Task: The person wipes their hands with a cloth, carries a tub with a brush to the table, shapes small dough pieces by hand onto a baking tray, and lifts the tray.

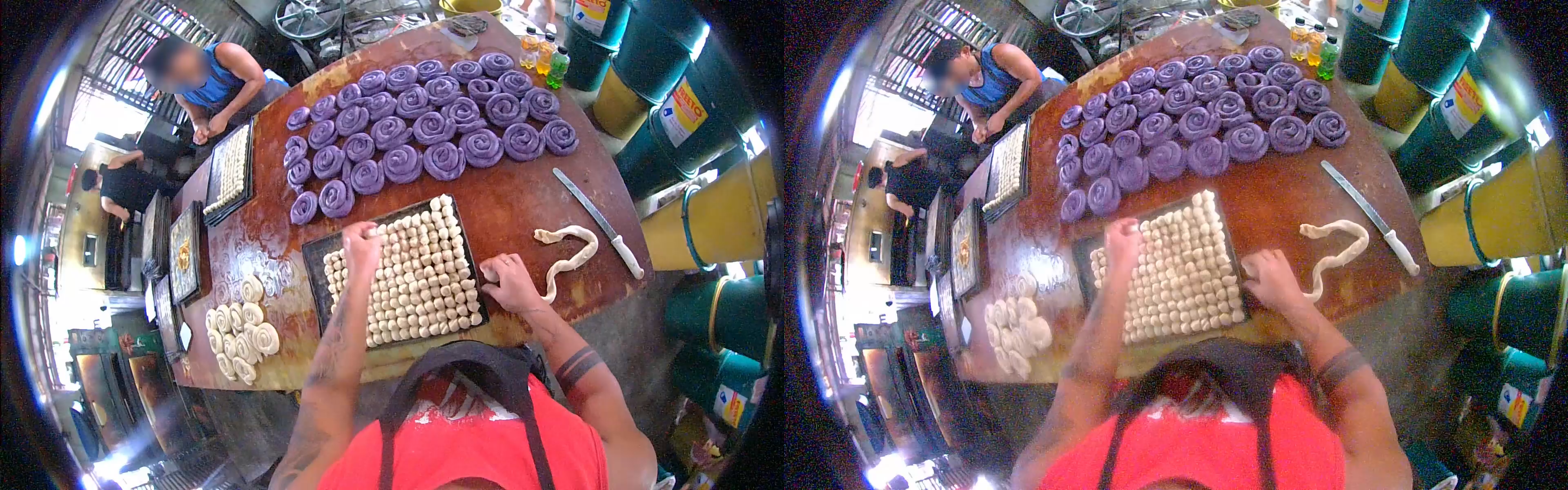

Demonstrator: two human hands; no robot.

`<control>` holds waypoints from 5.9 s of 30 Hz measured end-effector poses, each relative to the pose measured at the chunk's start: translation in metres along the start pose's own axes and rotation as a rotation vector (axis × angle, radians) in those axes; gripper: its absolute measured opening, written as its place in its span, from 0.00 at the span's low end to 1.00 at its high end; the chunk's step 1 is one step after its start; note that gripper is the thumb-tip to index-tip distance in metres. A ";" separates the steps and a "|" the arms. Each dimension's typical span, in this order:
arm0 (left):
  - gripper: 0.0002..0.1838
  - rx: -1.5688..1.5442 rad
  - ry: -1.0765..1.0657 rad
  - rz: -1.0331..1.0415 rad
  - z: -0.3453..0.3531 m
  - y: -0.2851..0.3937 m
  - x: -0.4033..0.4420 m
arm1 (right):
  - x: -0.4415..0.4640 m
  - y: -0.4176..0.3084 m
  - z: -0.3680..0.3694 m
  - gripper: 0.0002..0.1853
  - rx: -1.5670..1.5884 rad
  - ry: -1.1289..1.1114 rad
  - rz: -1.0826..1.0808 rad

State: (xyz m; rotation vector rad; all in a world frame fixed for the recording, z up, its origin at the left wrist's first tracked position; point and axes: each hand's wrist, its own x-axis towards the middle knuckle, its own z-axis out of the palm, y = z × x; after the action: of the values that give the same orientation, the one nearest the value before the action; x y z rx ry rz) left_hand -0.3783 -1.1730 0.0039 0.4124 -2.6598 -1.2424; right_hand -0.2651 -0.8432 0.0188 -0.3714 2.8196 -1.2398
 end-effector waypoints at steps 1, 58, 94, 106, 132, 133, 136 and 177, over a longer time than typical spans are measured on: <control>0.10 0.057 0.076 0.098 -0.002 -0.008 0.014 | -0.004 0.005 0.003 0.14 -0.035 -0.026 0.028; 0.12 -0.410 -0.596 0.135 0.051 0.089 -0.106 | 0.027 -0.055 0.002 0.14 0.245 0.064 0.240; 0.12 -0.371 -0.651 0.198 0.045 0.104 -0.103 | 0.031 -0.067 -0.007 0.09 0.293 0.081 0.290; 0.11 -0.193 -0.292 -0.137 -0.009 0.043 -0.029 | 0.015 -0.004 0.016 0.14 0.191 -0.086 0.104; 0.12 -0.336 -0.566 0.556 0.045 0.120 -0.104 | 0.029 -0.037 -0.002 0.17 0.311 -0.003 0.292; 0.12 -0.310 -0.543 0.509 0.047 0.114 -0.102 | 0.030 -0.047 -0.006 0.16 0.311 0.064 0.303; 0.13 -0.388 -0.601 0.093 0.057 0.106 -0.113 | 0.029 -0.048 -0.005 0.11 0.206 0.204 0.206; 0.11 -0.449 -0.851 -0.089 0.066 0.088 -0.109 | 0.018 -0.031 -0.001 0.10 0.180 0.028 0.233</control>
State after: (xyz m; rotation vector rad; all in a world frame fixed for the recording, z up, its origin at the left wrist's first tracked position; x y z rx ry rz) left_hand -0.3087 -1.0361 0.0248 -0.1115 -2.8150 -2.3980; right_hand -0.2761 -0.8670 0.0437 -0.0160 2.6491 -1.4378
